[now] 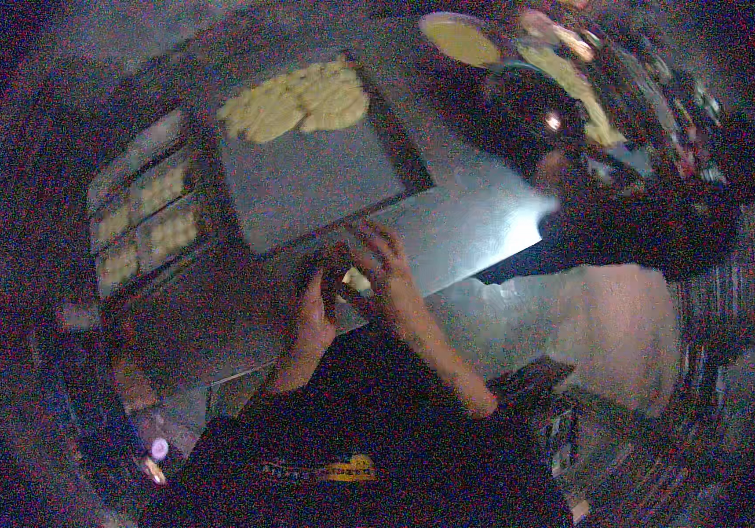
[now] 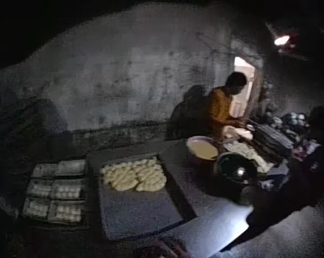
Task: The person prepares dough by shaping pieces of dough into balls and placing them into metal baking pans.
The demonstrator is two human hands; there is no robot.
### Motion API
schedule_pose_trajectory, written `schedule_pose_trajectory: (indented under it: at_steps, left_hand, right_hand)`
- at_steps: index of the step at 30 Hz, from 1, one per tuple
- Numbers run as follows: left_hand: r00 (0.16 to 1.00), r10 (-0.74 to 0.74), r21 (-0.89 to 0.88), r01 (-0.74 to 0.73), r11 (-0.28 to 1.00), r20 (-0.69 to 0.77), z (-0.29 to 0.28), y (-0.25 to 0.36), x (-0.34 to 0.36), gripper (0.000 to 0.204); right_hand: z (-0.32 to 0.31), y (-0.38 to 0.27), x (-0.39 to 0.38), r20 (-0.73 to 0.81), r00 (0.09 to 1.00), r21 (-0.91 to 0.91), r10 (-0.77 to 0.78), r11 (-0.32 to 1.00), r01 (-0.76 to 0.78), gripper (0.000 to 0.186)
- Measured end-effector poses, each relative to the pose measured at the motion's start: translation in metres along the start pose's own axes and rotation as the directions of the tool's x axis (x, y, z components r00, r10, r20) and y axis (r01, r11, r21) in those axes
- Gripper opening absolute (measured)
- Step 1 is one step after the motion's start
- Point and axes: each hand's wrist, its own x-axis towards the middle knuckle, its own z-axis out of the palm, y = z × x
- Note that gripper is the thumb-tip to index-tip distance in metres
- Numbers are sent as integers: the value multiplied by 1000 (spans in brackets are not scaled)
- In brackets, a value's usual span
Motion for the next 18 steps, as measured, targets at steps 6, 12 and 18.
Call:
schedule_pose_trajectory:
  at_steps: [6, 12, 18]
  left_hand:
    - [997, 7, 289, 14, 957, -72, 52, -36, 7, 36]
    - [304, 145, 330, -918, -219, 942, 98, -16, -7, 34]
    - [81, -39, 58, -911, -409, 996, 100, -43, 0, 49]
  right_hand:
    - [-48, 39, -27, -107, 982, 140, 153, 981, -137, 43]
    - [-84, 67, -55, 285, 906, 617, 314, 663, -424, 29]
    - [-107, 80, -72, 508, 850, 800, 143, 286, -527, 16]
